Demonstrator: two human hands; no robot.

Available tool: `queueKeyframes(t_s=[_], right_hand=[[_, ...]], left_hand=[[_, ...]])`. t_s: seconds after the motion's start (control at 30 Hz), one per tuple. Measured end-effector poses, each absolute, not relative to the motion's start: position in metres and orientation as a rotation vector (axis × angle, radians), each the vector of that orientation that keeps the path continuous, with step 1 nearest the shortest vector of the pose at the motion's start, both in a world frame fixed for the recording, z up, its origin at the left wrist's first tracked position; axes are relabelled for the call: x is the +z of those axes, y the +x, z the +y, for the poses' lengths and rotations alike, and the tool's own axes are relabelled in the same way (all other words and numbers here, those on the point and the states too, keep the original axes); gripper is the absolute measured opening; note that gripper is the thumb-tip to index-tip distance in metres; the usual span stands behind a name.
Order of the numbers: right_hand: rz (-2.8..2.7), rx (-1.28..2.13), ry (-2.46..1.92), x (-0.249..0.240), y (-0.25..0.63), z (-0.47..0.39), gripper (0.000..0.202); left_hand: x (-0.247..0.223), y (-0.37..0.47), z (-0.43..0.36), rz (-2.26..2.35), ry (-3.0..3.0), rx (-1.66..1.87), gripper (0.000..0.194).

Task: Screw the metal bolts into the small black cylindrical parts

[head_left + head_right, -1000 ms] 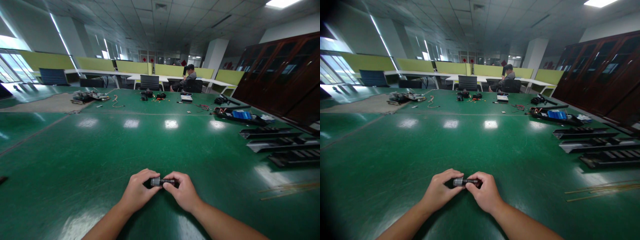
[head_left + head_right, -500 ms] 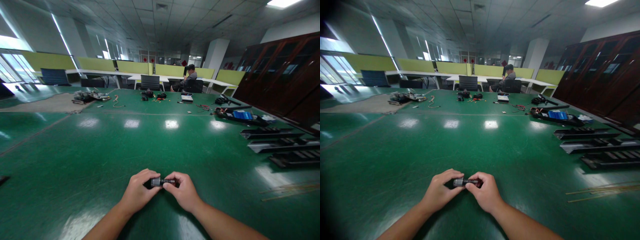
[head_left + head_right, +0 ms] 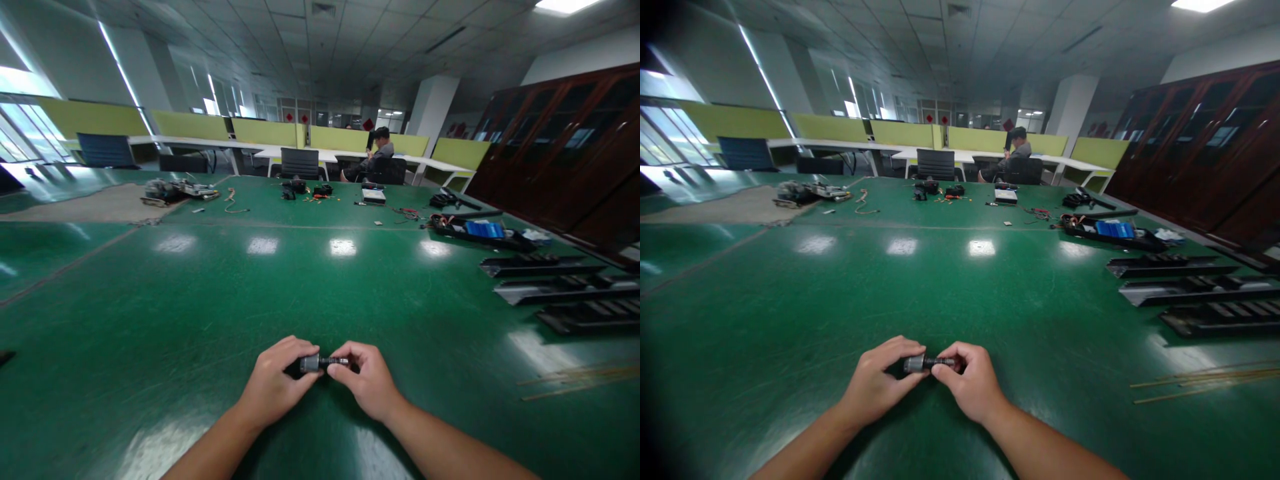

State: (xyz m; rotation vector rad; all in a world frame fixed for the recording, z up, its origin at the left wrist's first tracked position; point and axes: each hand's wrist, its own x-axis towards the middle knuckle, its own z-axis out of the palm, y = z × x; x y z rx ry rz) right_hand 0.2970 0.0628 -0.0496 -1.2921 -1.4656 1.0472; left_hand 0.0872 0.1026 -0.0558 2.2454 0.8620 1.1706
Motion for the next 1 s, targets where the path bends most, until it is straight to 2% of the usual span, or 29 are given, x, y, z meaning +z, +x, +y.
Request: queueKeyframes(t_s=[1.0], right_hand=[[-1.367, 1.111, -1.202, -0.0575, 0.3003, 0.0648, 0.011]], left_hand=[[-0.0532, 0.0831, 0.1045, 0.901, 2.245, 1.203, 0.032]])
